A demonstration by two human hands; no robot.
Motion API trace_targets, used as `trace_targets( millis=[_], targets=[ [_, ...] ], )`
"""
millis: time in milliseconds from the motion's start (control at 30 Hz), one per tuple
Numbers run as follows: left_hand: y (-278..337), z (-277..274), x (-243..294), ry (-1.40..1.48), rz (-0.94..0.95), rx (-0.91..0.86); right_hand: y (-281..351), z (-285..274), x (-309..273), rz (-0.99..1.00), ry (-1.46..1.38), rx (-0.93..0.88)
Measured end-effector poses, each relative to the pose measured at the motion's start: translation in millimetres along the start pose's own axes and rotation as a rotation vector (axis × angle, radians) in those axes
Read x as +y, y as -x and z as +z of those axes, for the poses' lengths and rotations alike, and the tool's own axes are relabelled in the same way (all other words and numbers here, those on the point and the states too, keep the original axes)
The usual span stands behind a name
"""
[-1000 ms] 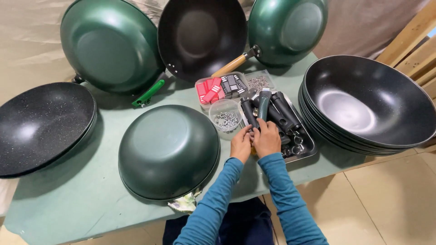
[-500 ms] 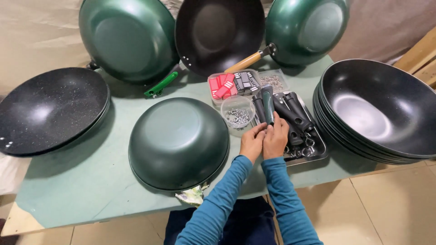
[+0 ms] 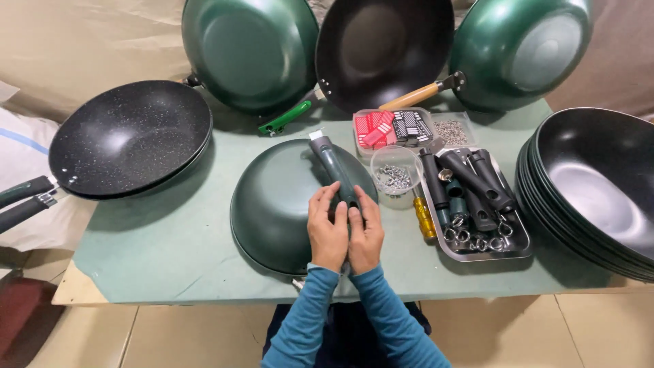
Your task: Assembling a handle onto a wok by aligning the bracket and preparing screws for fastening
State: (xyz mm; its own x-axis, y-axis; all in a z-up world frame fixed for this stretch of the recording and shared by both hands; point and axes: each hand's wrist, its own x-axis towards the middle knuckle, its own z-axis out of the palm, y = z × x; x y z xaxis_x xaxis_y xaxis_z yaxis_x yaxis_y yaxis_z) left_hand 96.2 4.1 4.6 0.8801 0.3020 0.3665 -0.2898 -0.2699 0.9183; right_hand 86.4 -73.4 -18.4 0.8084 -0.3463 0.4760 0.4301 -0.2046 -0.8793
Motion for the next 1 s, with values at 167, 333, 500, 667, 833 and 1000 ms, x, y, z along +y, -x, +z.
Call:
trace_targets(
  millis=[167, 333, 500, 667, 833, 1000],
  targets=[
    [-8, -34, -15, -0.119, 0.063, 0.062, 25, 32, -2, 0.032, -0.022, -0.028],
    [-11, -39, -21, -0.184, 0.094, 0.049, 31, 34, -9, 0.046, -0.016, -0.039],
    [-11, -37, -23, -0.298, 0.121, 0.070, 29, 24, -23, -0.024, 0.039, -0.158],
    [-11, -37, -24, -0.389, 0.099, 0.062, 28, 15, -22, -0.108, 0.181, -0.233],
    [-12, -37, -20, -0.433, 0.059, 0.042, 16, 4, -21, -0.115, 0.235, -0.289],
    [-11, -36, -14, -0.453, 0.076, 0.074, 2, -11, -24, -0.079, 0.185, -0.322]
  ],
)
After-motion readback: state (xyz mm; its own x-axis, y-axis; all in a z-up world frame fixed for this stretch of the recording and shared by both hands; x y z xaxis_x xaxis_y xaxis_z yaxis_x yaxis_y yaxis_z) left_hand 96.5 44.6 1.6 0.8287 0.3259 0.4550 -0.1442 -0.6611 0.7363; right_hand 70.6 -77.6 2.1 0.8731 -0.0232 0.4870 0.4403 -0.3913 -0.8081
